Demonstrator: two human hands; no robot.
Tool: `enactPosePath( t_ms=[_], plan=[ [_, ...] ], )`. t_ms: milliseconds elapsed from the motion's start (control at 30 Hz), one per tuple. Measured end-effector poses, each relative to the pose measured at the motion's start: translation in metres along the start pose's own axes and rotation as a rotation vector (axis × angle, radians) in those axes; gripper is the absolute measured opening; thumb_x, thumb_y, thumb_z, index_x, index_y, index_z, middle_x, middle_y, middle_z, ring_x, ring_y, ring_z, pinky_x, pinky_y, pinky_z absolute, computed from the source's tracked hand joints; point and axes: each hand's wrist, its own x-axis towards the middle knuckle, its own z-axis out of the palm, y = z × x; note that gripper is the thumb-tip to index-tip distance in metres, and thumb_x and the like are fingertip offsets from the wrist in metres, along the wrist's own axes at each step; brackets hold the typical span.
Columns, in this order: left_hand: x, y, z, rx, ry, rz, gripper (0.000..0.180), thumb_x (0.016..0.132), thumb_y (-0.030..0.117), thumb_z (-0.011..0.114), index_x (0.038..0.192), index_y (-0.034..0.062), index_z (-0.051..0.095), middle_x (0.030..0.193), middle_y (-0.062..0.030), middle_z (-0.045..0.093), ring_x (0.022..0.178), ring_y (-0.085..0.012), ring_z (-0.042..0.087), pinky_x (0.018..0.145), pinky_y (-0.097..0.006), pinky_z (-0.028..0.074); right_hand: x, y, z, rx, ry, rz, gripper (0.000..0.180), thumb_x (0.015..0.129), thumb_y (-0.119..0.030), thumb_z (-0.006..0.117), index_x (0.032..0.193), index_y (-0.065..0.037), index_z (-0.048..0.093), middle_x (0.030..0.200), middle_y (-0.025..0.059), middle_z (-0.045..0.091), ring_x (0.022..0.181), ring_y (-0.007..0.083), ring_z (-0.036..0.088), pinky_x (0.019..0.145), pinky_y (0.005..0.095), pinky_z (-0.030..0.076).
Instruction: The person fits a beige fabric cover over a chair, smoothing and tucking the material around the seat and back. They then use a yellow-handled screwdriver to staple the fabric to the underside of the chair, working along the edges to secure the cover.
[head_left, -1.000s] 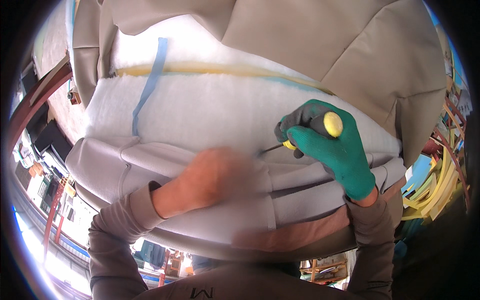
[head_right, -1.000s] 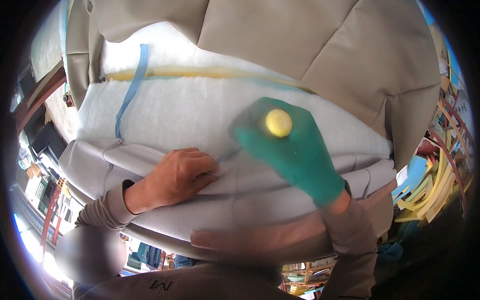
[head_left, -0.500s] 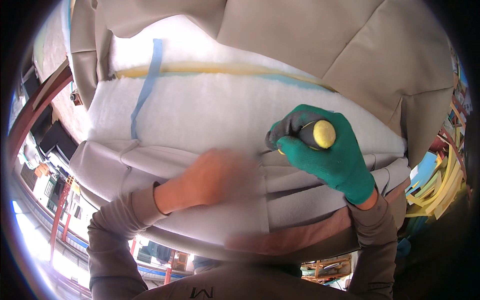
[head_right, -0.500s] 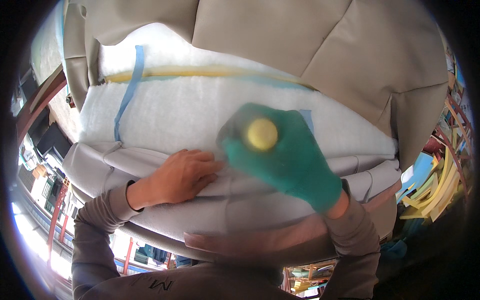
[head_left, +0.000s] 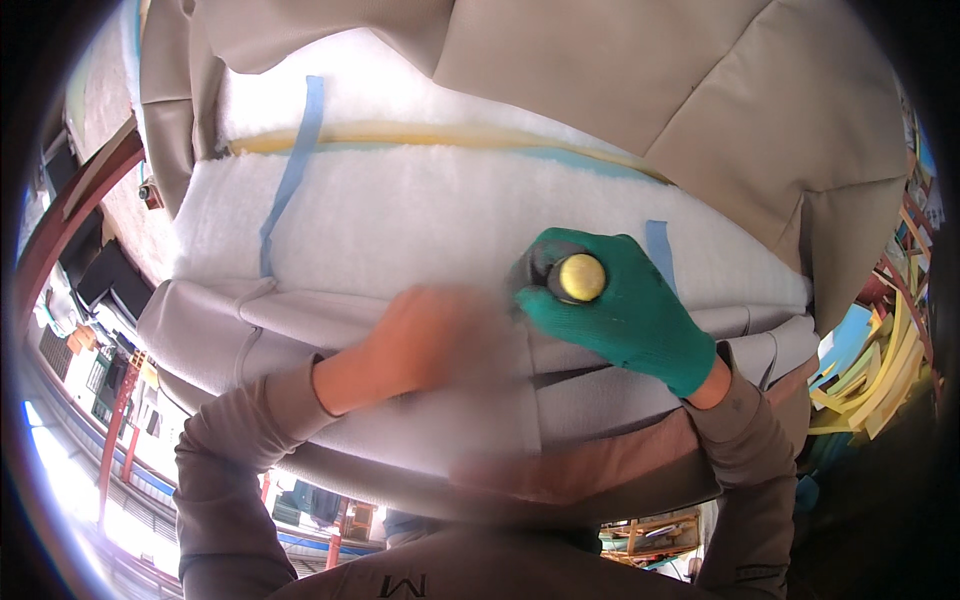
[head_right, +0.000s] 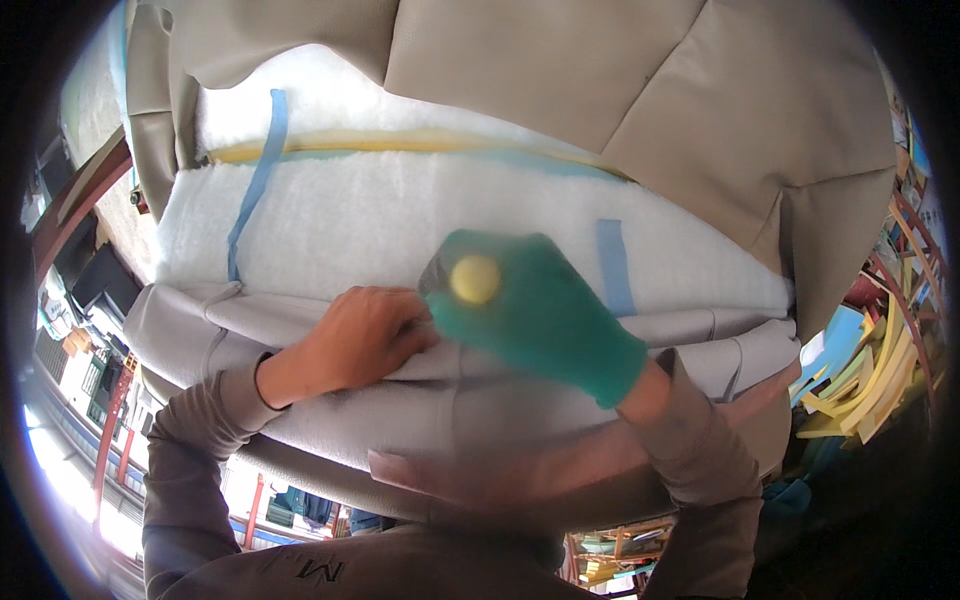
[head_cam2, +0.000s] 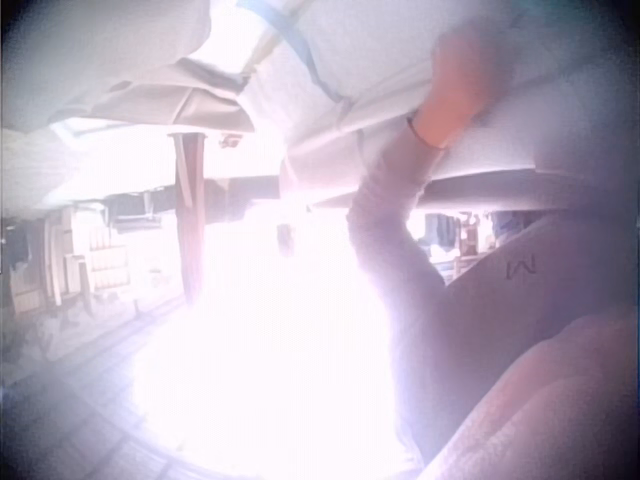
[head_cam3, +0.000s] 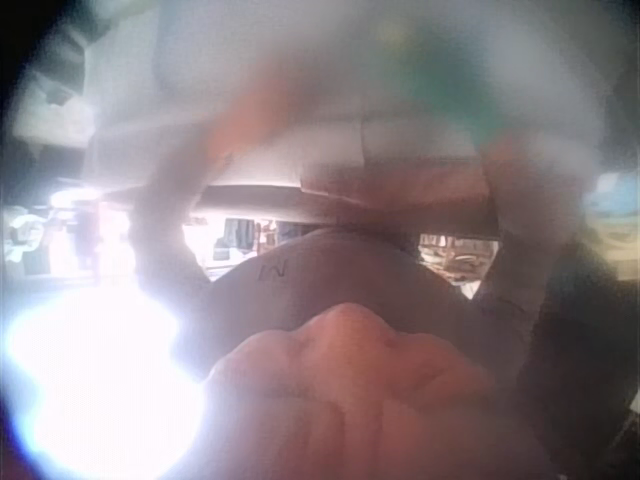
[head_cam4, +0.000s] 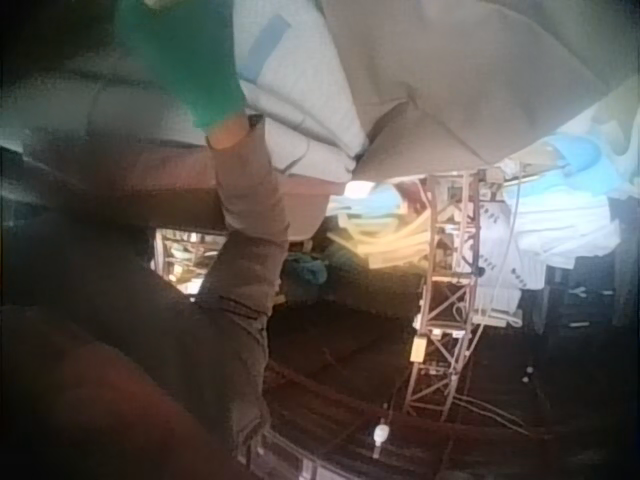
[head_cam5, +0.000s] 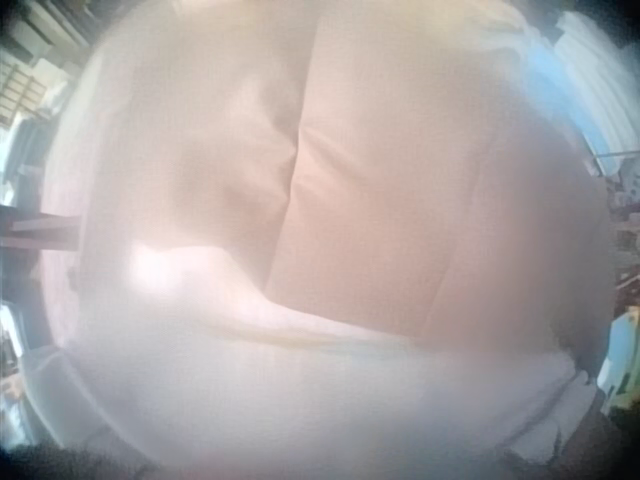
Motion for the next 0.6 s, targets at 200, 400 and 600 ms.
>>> enactPosePath(
  t_ms=[200,400,600],
  plan=[
    [0.014,-0.018,0.009,0.083,-0.110,-0.082,0.015,0.095,0.017,0.074,0.092,0.0025,0.071,0.095,-0.0207,0.073,0.093,-0.0466,0.070,0.080,-0.054,0.056,0.020,0.001,0.014,-0.080,-0.017,-0.124,0.013,0.096,-0.011,0.078,0.103,-0.003,0.071,0.085,0.0096,0.070,0.078,0.0139,0.067,0.074,0.0346,0.056],
    [0.019,-0.023,0.019,0.027,0.127,0.113,0.013,0.095,0.016,0.073,0.091,0.0038,0.071,0.095,-0.0199,0.072,0.096,-0.0448,0.070,0.085,-0.054,0.056,-0.038,-0.032,-0.046,0.339,0.218,0.072,0.017,0.103,-0.009,0.071,0.118,-0.002,0.072,0.113,0.0123,0.077,0.100,0.0194,0.074,0.073,0.0306,0.062],
    [0.035,-0.022,-0.008,0.160,-0.111,0.165,0.015,0.097,0.019,0.075,0.099,0.0040,0.072,0.100,-0.0168,0.072,0.104,-0.0413,0.069,0.091,-0.052,0.054,-0.108,-0.060,-0.076,0.000,0.564,-0.292,0.024,0.101,-0.002,0.065,0.124,0.002,0.070,0.131,0.0207,0.075,0.115,0.0253,0.073,0.088,0.0360,0.063]
  ],
)
